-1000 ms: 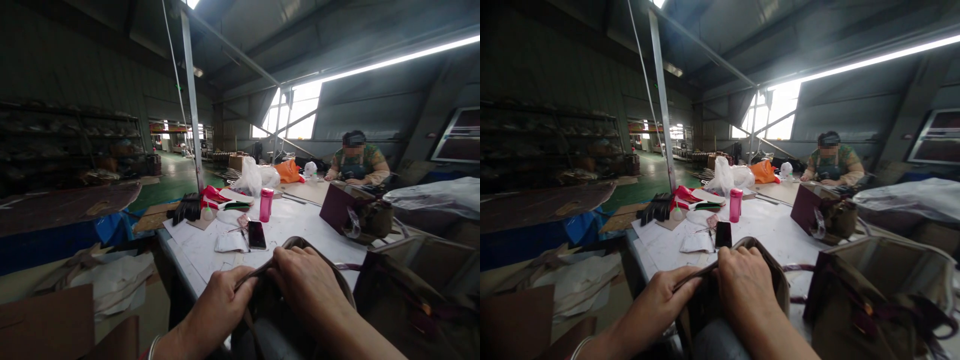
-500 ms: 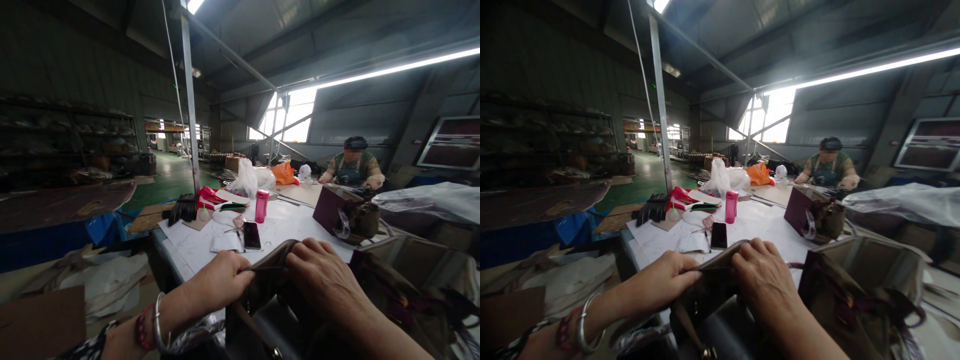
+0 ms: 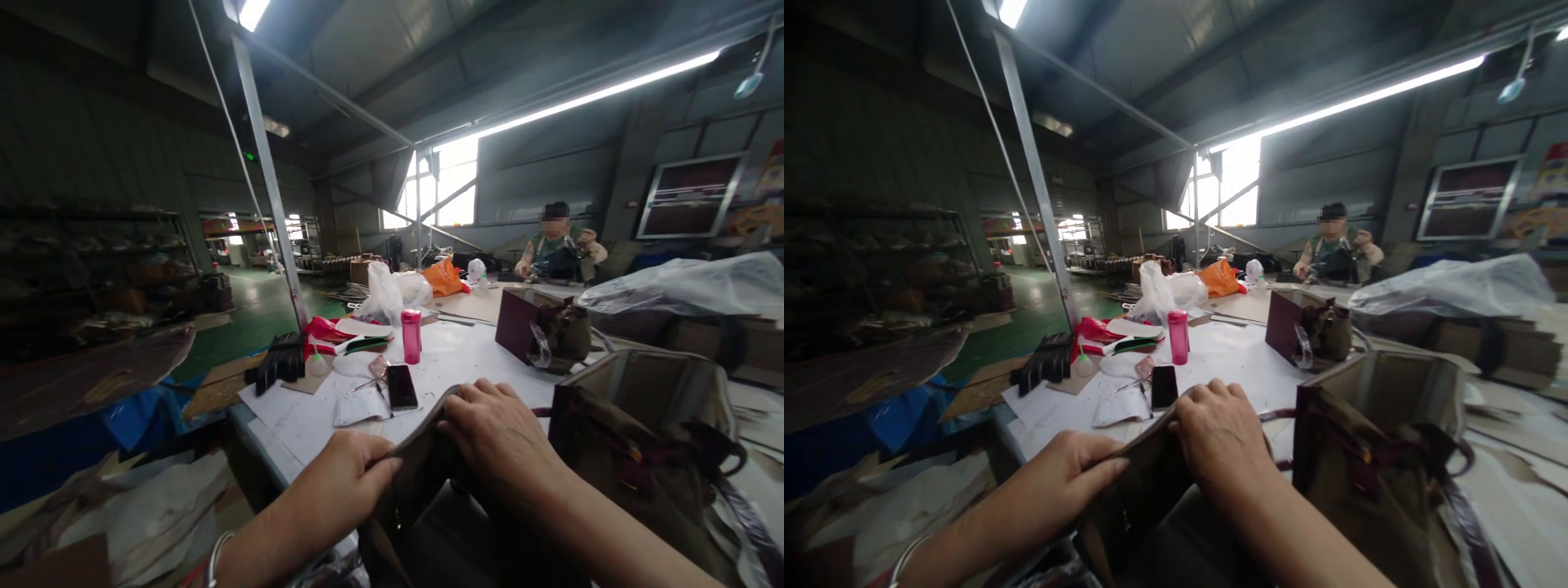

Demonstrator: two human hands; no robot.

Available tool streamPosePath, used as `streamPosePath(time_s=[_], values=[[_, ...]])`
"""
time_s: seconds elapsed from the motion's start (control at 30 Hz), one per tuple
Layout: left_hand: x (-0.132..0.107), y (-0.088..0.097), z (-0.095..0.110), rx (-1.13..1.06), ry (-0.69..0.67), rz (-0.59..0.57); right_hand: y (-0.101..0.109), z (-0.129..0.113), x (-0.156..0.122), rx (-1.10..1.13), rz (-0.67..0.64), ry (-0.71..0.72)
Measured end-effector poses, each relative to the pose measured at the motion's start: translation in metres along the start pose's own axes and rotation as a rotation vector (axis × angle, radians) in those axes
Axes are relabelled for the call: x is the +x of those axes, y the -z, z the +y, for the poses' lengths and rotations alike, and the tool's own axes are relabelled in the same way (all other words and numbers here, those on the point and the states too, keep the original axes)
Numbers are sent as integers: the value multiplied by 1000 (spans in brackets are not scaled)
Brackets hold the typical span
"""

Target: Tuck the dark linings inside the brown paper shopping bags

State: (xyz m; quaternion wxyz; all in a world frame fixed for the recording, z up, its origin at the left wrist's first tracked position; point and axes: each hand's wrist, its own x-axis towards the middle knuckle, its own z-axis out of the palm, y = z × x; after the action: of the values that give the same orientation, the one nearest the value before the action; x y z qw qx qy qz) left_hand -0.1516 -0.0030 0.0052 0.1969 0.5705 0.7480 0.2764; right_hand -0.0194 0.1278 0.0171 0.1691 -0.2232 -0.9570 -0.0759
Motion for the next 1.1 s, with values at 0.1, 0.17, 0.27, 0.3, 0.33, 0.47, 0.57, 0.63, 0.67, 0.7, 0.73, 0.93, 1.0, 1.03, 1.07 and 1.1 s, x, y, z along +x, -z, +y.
streamPosePath(time_s=[0.1,0.17,0.27,0.3,0.33,0.47,0.57,0.63,0.67,0.7,0.73,0.93,1.0,1.03,1.07,1.1], values=[[1,0,1,-40,-17,-51,-1,-1,1,21,-5,-28],[1,-1,1,-56,-17,-74,-2,-1,3,30,0,-46],[1,-1,-2,-72,-10,-91,-3,0,4,44,7,-61],[2,0,-3,-87,-6,-98,-3,0,4,49,3,-63],[2,0,-4,-104,-3,-105,-4,0,4,54,-3,-62],[5,1,-8,-148,13,-106,-4,1,1,64,-19,-49],[7,2,-7,-131,13,-99,-4,0,1,46,-29,-45],[7,2,-6,-96,8,-90,-4,-1,2,18,-44,-53],[6,2,-5,-78,7,-90,-3,-2,3,7,-51,-55],[6,2,-4,-64,4,-91,-3,-3,4,0,-54,-57],[6,2,-4,-52,2,-94,-3,-3,4,-2,-51,-57],[8,4,-6,-141,-21,-131,-3,-4,6,20,2,-57],[8,5,-5,-214,-43,-146,-3,-3,6,28,19,-56],[8,5,-5,-230,-51,-153,-4,-3,7,30,23,-56],[8,5,-5,-232,-55,-160,-4,-3,7,31,24,-57],[8,5,-4,-227,-57,-165,-4,-3,7,33,22,-59]])
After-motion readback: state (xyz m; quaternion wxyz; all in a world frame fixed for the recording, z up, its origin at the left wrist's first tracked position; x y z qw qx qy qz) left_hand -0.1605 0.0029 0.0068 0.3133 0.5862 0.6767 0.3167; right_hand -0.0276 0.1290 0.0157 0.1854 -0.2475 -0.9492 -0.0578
